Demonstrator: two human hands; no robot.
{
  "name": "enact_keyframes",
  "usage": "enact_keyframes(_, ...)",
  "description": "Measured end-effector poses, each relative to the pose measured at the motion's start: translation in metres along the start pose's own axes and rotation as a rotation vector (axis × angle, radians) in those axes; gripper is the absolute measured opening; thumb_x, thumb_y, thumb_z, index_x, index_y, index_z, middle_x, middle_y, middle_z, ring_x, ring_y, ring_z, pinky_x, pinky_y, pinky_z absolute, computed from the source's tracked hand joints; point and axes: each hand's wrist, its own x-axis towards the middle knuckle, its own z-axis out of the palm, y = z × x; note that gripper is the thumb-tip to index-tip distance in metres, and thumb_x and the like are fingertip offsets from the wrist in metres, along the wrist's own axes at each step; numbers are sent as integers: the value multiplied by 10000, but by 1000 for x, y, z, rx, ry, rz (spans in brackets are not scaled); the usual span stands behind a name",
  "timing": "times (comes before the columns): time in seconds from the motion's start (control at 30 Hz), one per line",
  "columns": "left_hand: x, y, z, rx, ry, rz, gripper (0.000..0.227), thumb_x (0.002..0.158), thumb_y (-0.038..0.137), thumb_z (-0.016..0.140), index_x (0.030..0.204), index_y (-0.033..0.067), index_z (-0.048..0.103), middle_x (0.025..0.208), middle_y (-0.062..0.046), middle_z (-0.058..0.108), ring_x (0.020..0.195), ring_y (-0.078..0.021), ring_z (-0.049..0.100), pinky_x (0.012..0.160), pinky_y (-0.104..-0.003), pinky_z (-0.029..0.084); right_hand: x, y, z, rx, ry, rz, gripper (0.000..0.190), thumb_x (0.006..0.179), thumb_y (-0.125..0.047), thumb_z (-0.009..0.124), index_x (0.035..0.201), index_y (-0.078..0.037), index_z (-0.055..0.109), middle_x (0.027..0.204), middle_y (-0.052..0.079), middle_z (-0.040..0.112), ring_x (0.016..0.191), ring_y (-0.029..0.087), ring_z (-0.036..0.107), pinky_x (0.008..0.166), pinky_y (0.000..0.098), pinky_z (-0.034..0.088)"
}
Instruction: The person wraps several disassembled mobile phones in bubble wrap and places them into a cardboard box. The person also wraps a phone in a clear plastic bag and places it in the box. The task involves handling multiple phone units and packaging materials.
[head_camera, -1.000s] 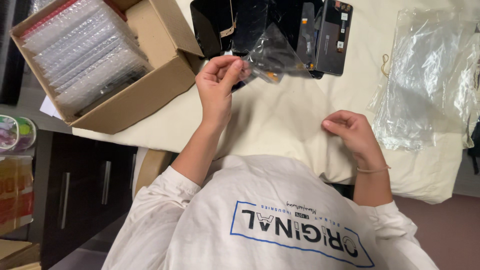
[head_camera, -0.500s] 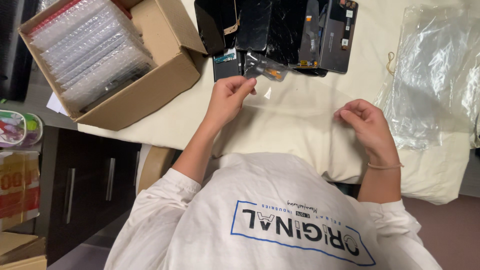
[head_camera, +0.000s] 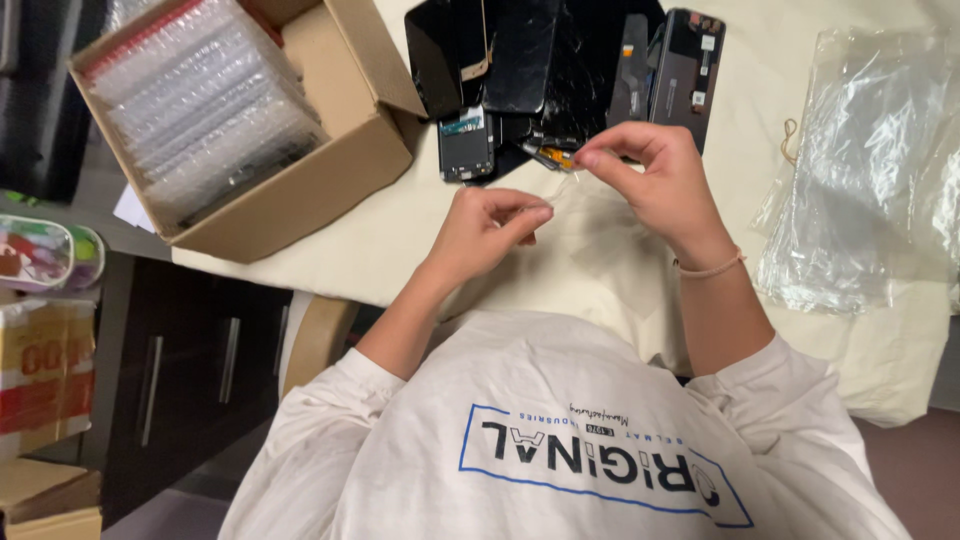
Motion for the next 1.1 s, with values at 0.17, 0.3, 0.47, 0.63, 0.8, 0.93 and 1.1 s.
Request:
enact_keyframes(0.17,-4,-21,-6,-29,9,22,146,997,239,692,1005,159,813,679,-31,768,655,-117,736,671,-253,553,5,-3,1,12,42,2,58,960,-80,795,1011,-53,789,854,56,766,906,92,698,924,298,552)
enact_keyframes(0.3,-11,-25,0,-99,89,-60,163,1001,246,687,1042,152,814,754,-49,793,748,-124,772,765,-264,613,14,17,4,-39,73,-10,108,951,-107,822,1046,-71,785,914,66,775,940,156,734,958,348,543)
enact_keyframes(0.47,-47,-70,-2,-305,295,-318,241,1029,192,640,1133,11,760,846,-191,785,785,-219,780,762,-343,650,2,66,-29,-321,341,120,284,1009,-217,823,1197,-34,715,1041,119,741,1010,252,695,936,449,485)
enact_keyframes(0.63,-84,-52,-9,-422,458,-549,284,1017,81,593,1240,-85,652,876,-223,765,788,-222,764,749,-330,662,-1,126,-56,-698,495,382,615,952,-547,898,1144,-14,659,919,77,614,961,306,651,886,473,505)
enact_keyframes(0.8,-101,-61,-15,-115,523,-470,681,998,153,648,1531,-61,282,536,-93,549,428,-203,611,413,-309,560,13,80,-33,-709,463,519,799,849,-685,878,1069,19,571,1132,231,535,1210,446,515,1047,593,352)
enact_keyframes(0.93,-92,-47,-17,-41,557,-354,620,1016,167,632,1527,-8,328,532,-56,517,434,-151,561,449,-238,472,20,99,-39,-709,476,547,769,859,-698,869,1038,-19,557,1114,199,531,1192,433,520,1018,611,370)
enact_keyframes(1.1,-78,-54,-17,-57,514,-215,548,997,182,663,1480,68,432,528,-23,520,461,-141,558,489,-239,461,18,100,-46,-603,507,498,791,856,-575,920,1101,32,476,1120,278,526,1159,500,560,970,610,440)
